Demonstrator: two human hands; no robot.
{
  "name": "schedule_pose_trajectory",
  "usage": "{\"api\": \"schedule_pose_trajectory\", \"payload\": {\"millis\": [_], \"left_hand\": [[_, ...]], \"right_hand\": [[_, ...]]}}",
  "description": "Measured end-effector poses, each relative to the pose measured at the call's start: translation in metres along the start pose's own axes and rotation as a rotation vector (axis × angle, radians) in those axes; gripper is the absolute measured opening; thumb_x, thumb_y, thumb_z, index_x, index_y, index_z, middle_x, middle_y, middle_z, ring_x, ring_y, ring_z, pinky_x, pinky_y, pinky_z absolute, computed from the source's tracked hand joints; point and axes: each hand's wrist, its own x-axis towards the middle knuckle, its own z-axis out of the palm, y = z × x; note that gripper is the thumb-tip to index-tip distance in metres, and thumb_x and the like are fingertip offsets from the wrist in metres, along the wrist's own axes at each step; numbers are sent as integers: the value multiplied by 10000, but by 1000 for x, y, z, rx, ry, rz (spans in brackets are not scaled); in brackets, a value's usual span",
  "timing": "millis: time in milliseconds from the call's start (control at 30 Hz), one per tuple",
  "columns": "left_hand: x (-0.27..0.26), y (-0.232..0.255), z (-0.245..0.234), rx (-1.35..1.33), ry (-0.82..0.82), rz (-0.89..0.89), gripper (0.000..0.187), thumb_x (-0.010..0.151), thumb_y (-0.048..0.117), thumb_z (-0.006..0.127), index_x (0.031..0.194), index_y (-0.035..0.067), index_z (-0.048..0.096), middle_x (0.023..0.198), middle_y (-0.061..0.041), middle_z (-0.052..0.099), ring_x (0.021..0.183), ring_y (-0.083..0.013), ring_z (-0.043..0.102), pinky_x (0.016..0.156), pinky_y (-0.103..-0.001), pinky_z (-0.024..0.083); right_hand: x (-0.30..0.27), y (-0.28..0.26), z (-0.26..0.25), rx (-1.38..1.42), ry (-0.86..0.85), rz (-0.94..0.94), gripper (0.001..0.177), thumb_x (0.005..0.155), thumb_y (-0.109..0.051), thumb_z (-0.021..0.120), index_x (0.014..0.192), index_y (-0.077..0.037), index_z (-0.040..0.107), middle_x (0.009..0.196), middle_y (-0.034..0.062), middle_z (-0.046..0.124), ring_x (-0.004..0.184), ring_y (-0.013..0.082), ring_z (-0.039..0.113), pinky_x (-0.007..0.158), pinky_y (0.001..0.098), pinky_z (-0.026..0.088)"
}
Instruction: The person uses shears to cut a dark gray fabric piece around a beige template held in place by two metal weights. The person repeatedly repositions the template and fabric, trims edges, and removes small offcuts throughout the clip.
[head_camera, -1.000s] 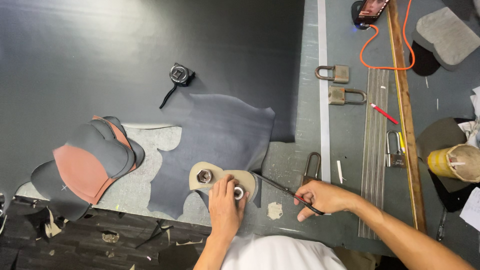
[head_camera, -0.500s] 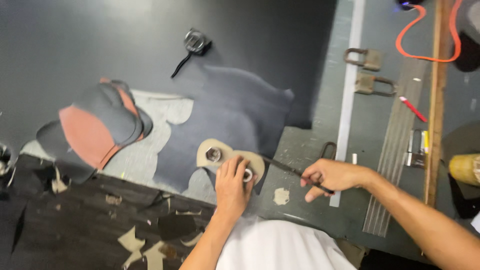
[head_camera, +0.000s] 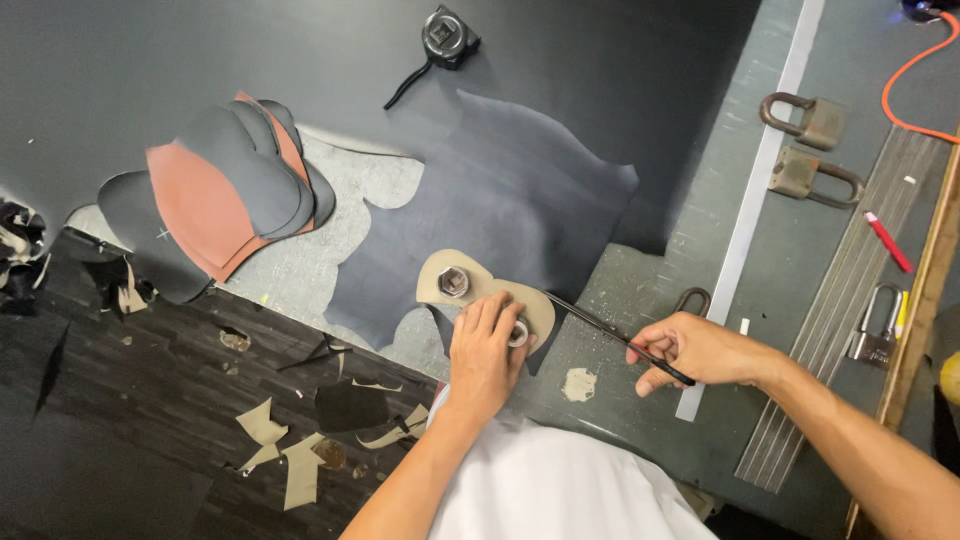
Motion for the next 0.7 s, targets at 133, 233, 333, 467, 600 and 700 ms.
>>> {"api": "schedule_pose_trajectory", "payload": {"millis": [133,233,333,467,600,700], "left_hand": [[-1,1,1,-10,-5,-11,439,795,157,811,1174,11,645,1282,-145,604,1182,-351,563,984,-461,439],[-1,0,1,-6,-6,-11,438,798,158,810,1177,12,645,1282,-145,603,1183,-353,563,988,-462,439],[-2,0,1,-2,-6,-1,436,803,154,803,1181,9,641,1282,-145,602,1189,-349,566,995,-461,441],[-2,0,1,-1,-2,-11,435,807,159,806,1180,8,640,1281,-146,601,1185,-348,561,991,-459,442],[-2,0,1,-2,-13,-15,431,804,154,804,1178,14,642,1280,-131,605,1190,-337,566,989,-458,443],[0,1,1,-4,-19,-28,450,777,157,811,1172,21,646,1279,-135,605,1176,-347,565,967,-450,448]], "right_hand": [[1,5,-2,16,-25,-40,439,670,-259,944,1007,-37,771,602,-37,593,511,71,455,483,266,346],[4,5,-6,-4,-38,-36,428,673,-281,937,990,-39,780,593,-37,584,495,76,426,476,274,322],[5,4,-10,-30,-54,-55,420,684,-309,924,973,-40,782,583,-38,579,481,79,412,466,278,310],[5,-1,-18,-44,-82,-73,417,694,-330,915,958,-35,784,580,-39,581,475,79,414,451,275,315],[4,-5,-24,-31,-97,-63,426,682,-328,922,958,-34,785,573,-28,576,473,83,423,441,274,328],[4,-6,-27,-18,-105,-62,412,690,-297,927,968,-31,779,593,-42,582,497,66,440,443,268,349]]}}
